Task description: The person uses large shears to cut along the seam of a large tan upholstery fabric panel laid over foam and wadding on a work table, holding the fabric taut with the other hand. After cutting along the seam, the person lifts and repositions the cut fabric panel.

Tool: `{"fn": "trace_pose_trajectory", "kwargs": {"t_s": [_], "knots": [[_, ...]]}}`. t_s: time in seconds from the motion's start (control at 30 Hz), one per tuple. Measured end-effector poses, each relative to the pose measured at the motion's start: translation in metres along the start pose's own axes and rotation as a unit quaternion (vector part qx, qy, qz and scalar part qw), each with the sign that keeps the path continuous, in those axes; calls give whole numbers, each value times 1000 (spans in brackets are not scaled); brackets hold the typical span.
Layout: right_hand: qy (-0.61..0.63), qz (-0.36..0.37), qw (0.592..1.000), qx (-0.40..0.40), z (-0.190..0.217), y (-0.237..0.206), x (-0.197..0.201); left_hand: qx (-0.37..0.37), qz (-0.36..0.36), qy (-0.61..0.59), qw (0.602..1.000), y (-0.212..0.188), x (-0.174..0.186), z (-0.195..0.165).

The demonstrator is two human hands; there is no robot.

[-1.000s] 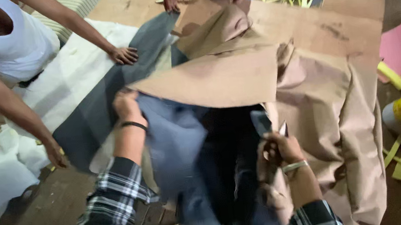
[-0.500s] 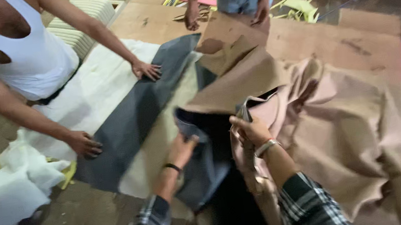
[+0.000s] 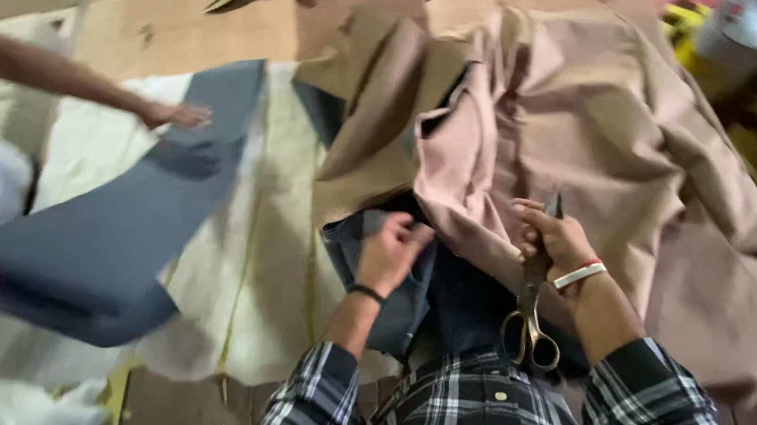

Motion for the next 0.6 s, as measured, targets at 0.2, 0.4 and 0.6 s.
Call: {"fn": "trace_pose_trajectory", "kwargs": {"t_s": [0.2,0.4,0.6], "knots": [[109,-70,992,12,-42,-67,67,-3,153,-50,987,8,-115,-24],[94,-146,984,44,-70,-133,145,-70,-12,-327,942,43,-75,-34],[128,-198,971,24,-85,-176,229,-33,-210,-646,733,41,134,44]]}}
Point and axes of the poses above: each hand's wrist, its own y-axis towards the middle knuckle, its own x-axis out of the back of the hand, z = x × y, the point moved 10 cm from there along y, towards the middle knuckle, and after that the axes turned 9 degrees about z, right-handed, at the moved point
